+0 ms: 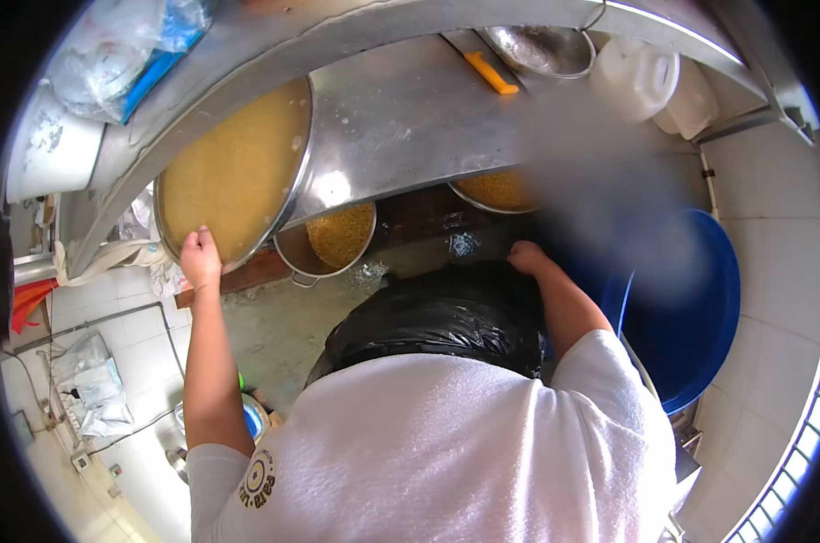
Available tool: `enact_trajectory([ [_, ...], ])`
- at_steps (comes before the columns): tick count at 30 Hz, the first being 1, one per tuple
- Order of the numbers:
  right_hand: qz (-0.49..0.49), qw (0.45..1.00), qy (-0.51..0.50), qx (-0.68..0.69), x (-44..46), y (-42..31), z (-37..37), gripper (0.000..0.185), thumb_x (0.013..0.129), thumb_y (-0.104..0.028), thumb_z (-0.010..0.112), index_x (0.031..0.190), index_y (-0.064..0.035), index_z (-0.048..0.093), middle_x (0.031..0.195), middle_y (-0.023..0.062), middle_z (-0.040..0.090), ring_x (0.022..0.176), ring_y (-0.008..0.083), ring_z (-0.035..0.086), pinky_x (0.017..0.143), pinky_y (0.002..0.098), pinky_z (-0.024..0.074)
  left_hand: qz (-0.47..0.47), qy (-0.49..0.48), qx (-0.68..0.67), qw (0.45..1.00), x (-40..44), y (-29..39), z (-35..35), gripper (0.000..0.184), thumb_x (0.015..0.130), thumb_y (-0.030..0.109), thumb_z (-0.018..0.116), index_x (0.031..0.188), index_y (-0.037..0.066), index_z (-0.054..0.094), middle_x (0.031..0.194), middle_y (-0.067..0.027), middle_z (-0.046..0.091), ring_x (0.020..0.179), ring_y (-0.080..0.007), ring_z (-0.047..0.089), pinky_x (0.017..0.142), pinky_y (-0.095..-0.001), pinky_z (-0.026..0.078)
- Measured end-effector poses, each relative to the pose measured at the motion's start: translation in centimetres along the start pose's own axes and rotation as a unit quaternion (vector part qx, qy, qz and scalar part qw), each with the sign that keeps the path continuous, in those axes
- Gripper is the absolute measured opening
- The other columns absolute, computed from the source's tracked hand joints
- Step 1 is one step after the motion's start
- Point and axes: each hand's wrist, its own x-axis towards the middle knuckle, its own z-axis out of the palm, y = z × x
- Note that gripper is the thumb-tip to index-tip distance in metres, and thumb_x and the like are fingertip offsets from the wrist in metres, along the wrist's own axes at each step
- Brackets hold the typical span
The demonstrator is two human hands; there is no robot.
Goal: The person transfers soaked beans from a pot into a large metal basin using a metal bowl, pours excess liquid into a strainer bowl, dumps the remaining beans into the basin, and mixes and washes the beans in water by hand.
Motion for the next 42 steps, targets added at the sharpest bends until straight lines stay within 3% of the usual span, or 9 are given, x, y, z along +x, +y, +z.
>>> enact_trajectory([
  [8,0.027,0.993,-0.113,-0.035,-1.6,1.0,6.5,0.026,0.093,-0.026,0.068,0.106,-0.0038,0.075,0.100,0.0183,0.075,0.085,0.0313,0.075,0.075,0.0471,0.0592,0.050,0.057,-0.118,0.990,-1.4,0.6,0.1,0.032,0.098,0.031,0.067,0.089,0.000,0.065,0.080,-0.0162,0.067,0.075,-0.0350,0.062,0.074,-0.0454,0.051],
  [14,0.085,0.978,-0.193,0.001,-1.7,2.5,14.9,0.030,0.095,-0.019,0.062,0.117,-0.0027,0.073,0.099,0.0230,0.073,0.057,0.0344,0.070,0.054,0.0424,0.0584,0.262,0.024,-0.133,0.956,-2.3,4.8,-0.9,0.032,0.097,0.030,0.069,0.104,0.000,0.065,0.101,-0.0193,0.066,0.098,-0.0390,0.062,0.088,-0.0508,0.049],
  [20,0.099,0.987,0.079,0.094,-6.2,-7.3,15.0,0.027,0.087,-0.016,0.064,0.108,-0.0037,0.075,0.101,0.0221,0.075,0.088,0.0348,0.073,0.078,0.0464,0.0576,0.418,-0.057,-0.171,0.890,-2.5,10.0,-1.0,0.040,0.096,0.034,0.070,0.114,0.000,0.062,0.111,-0.0200,0.062,0.104,-0.0396,0.058,0.093,-0.0519,0.047],
  [24,0.123,0.984,0.077,0.100,-7.6,-12.5,12.3,0.026,0.087,-0.020,0.063,0.103,-0.0032,0.076,0.103,0.0216,0.076,0.098,0.0367,0.072,0.088,0.0485,0.0557,0.461,-0.095,-0.144,0.870,-3.0,13.0,-0.5,0.052,0.096,0.038,0.069,0.128,-0.002,0.057,0.125,-0.0222,0.058,0.114,-0.0421,0.054,0.100,-0.0541,0.044],
  [28,0.135,0.980,0.100,0.110,-5.2,-10.3,14.8,0.031,0.089,-0.025,0.061,0.103,-0.0014,0.076,0.107,0.0227,0.075,0.096,0.0387,0.072,0.086,0.0500,0.0560,0.473,-0.100,-0.079,0.872,-3.2,13.6,-0.1,0.073,0.092,0.038,0.074,0.147,-0.003,0.046,0.149,-0.0307,0.042,0.140,-0.0535,0.036,0.115,-0.0629,0.032],
  [33,0.132,0.979,0.074,0.135,3.8,-3.2,24.4,0.030,0.087,-0.022,0.059,0.102,-0.0035,0.077,0.109,0.0220,0.073,0.102,0.0384,0.071,0.093,0.0494,0.0552,0.463,-0.116,0.018,0.879,-3.6,14.2,0.2,0.079,0.095,0.045,0.069,0.153,0.000,0.042,0.159,-0.0322,0.032,0.147,-0.0551,0.027,0.119,-0.0639,0.027],
  [36,0.147,0.964,0.153,0.160,3.4,-5.4,20.8,0.031,0.094,-0.020,0.054,0.103,-0.0020,0.077,0.106,0.0231,0.074,0.100,0.0394,0.071,0.092,0.0513,0.0546,0.482,-0.106,0.046,0.868,-3.6,13.9,0.8,0.083,0.097,0.053,0.065,0.155,0.000,0.040,0.160,-0.0328,0.030,0.148,-0.0560,0.026,0.119,-0.0652,0.025],
  [40,0.115,0.989,0.093,-0.016,11.7,-2.8,21.6,0.036,0.094,-0.024,0.055,0.118,-0.0041,0.073,0.129,0.0210,0.068,0.122,0.0380,0.062,0.101,0.0481,0.0516,0.478,-0.125,0.089,0.865,-3.6,13.7,1.5,0.084,0.098,0.050,0.063,0.158,-0.002,0.034,0.162,-0.0335,0.026,0.151,-0.0538,0.023,0.120,-0.0637,0.024],
  [42,0.206,0.934,0.246,0.158,15.1,-2.3,21.3,0.041,0.098,-0.027,0.052,0.130,-0.0054,0.067,0.130,0.0205,0.068,0.123,0.0398,0.062,0.103,0.0486,0.0505,0.478,-0.129,0.146,0.856,-3.9,14.6,1.1,0.085,0.099,0.049,0.062,0.159,-0.003,0.031,0.163,-0.0342,0.023,0.152,-0.0532,0.022,0.120,-0.0631,0.023],
])
